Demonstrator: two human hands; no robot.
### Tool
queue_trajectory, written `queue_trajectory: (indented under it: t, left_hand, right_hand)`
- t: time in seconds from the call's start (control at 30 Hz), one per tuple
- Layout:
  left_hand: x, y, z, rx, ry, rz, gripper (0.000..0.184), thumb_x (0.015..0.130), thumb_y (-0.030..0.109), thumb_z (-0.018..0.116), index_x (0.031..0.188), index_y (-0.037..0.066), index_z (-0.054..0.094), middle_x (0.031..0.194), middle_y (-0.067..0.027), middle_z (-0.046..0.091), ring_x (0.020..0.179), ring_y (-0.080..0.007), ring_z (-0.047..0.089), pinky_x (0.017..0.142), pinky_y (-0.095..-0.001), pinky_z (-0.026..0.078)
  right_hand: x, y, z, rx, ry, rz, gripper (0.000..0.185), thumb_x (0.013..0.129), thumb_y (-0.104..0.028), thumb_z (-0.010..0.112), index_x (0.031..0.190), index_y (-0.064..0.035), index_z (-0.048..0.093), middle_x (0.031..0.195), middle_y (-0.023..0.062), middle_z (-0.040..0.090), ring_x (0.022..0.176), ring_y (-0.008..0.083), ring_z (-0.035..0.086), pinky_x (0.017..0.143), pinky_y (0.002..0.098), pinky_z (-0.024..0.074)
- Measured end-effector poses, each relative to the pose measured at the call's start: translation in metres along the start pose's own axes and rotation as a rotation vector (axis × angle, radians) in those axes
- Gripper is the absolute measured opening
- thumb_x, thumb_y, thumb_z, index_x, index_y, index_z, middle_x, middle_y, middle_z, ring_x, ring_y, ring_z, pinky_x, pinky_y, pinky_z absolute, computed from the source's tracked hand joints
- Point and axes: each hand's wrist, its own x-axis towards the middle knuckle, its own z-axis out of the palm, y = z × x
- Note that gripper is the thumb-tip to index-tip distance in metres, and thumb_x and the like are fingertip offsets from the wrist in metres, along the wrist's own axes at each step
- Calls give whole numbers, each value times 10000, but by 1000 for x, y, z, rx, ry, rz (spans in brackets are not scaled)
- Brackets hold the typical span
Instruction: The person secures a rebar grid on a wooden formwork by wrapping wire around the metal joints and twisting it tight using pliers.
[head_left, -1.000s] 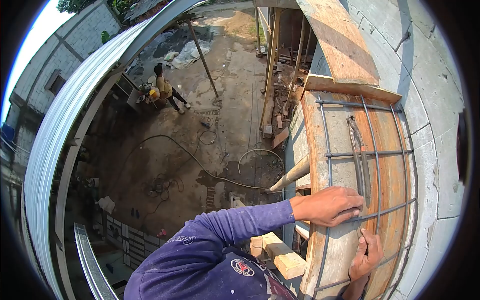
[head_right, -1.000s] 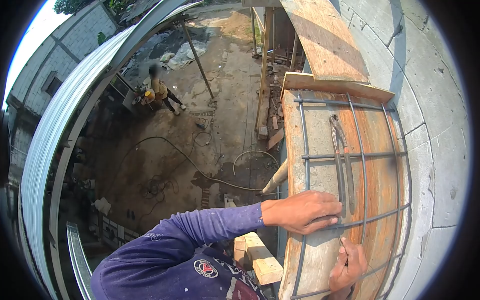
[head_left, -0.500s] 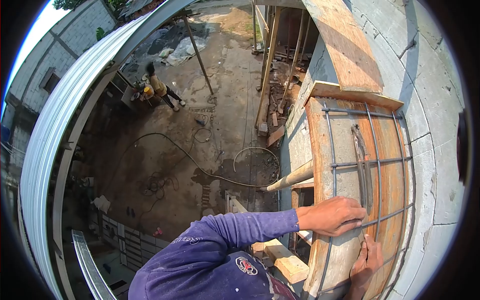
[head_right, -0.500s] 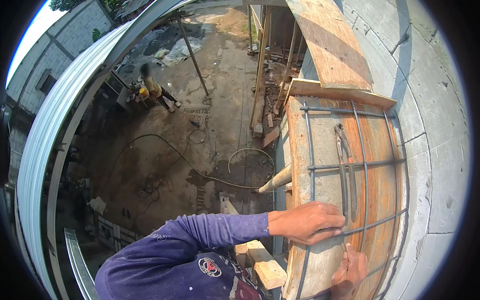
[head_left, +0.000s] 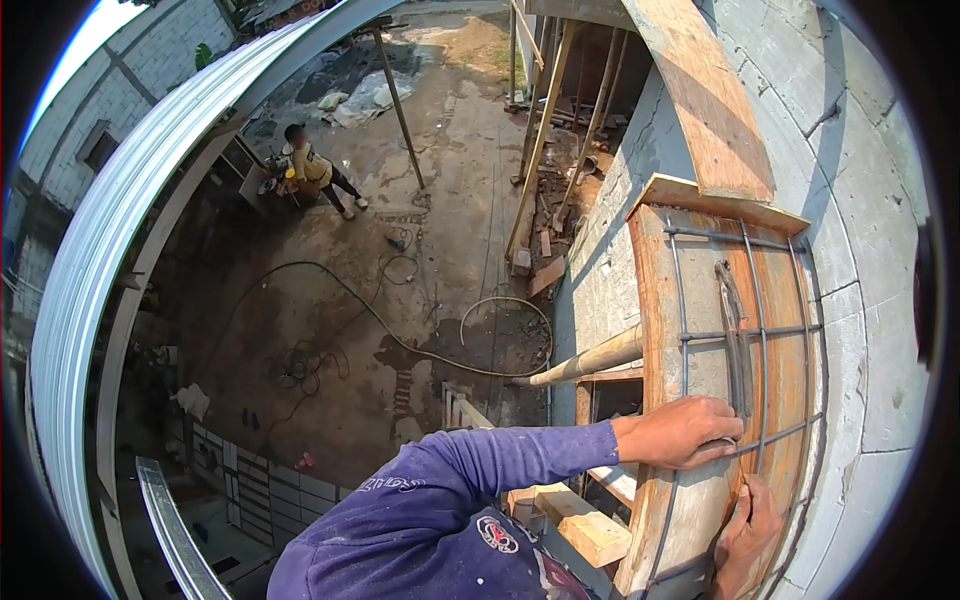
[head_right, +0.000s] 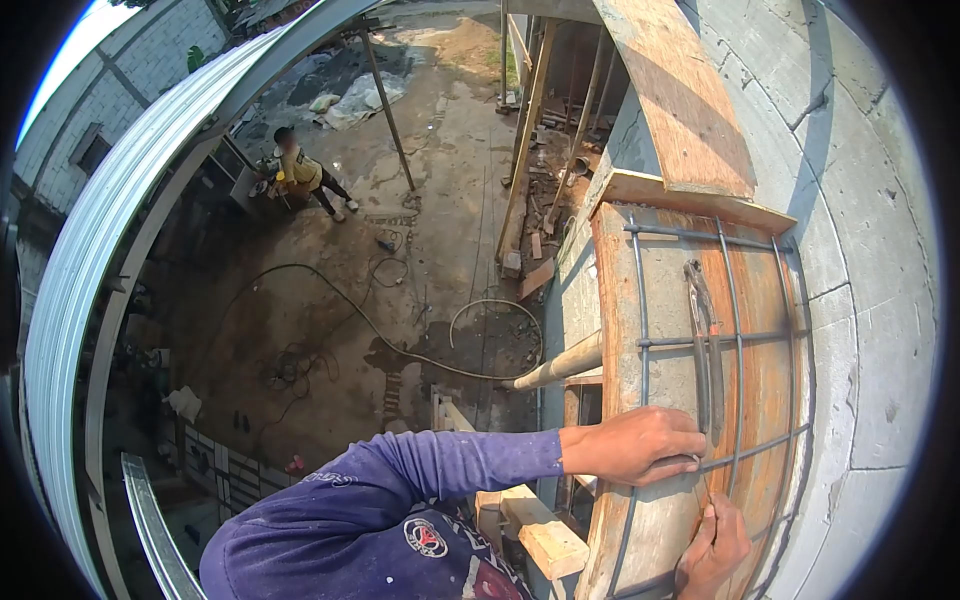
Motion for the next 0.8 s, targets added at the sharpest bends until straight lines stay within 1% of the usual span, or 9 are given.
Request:
queue_trajectory:
  t: [0.07,0.17,0.27,0.4,0.47,0.57,0.7,0.77,0.8]
  left_hand:
    - [0,0,0,0,-10,-15,161,920,116,694,1015,18,609,847,-165,591,832,-381,607,706,-479,481]
    - [0,-1,1,-3,37,32,170,918,115,693,1017,13,600,881,-152,589,852,-373,603,709,-480,481]
    - [0,-2,-2,31,-56,16,173,908,110,697,1002,13,588,898,-143,579,866,-366,597,713,-481,485]
    - [0,-1,1,74,-35,23,159,886,88,692,960,16,571,881,-136,566,867,-358,593,711,-476,493]
    - [-1,-1,3,90,-46,10,159,873,76,689,953,17,566,886,-135,567,874,-357,593,709,-473,496]
    - [-2,0,5,119,-63,-11,176,838,55,681,955,13,557,894,-137,567,880,-359,593,703,-475,498]
    - [-2,4,2,135,-83,-39,193,815,38,673,957,13,544,897,-139,566,893,-364,593,697,-479,498]
    - [-2,4,1,136,-82,-31,192,816,34,671,955,13,540,895,-140,564,893,-366,593,697,-479,497]
    - [-2,3,1,123,-78,-25,192,814,34,672,950,12,538,896,-141,565,894,-368,594,697,-479,497]
  right_hand:
    - [2,-11,-1,31,-31,123,149,1007,-44,561,1060,51,662,899,215,692,761,318,658,710,394,518]
    - [-3,6,8,104,-23,89,146,1007,-54,568,1052,51,660,882,201,685,744,275,646,693,380,507]
    - [1,-4,6,111,-33,119,141,1011,-57,567,1041,46,657,858,180,672,711,240,613,664,366,488]
    - [-1,4,8,87,-23,89,139,1016,-59,559,1033,40,656,839,170,658,685,236,580,647,358,473]
    - [2,-1,7,81,-56,107,176,1020,-98,571,1033,51,664,891,221,686,743,358,650,696,409,513]
    - [0,4,11,59,-71,153,172,1016,-101,575,1040,46,662,898,228,685,764,382,656,708,421,517]
    - [9,-14,6,51,-85,134,167,1012,-97,577,1046,44,660,904,229,684,783,398,658,726,426,521]
    - [10,-7,4,11,-102,18,167,1004,-102,585,1041,43,660,910,231,682,781,393,660,722,424,522]
    - [11,-4,2,7,-100,20,167,1004,-102,585,1041,43,660,910,231,682,781,393,660,722,424,522]
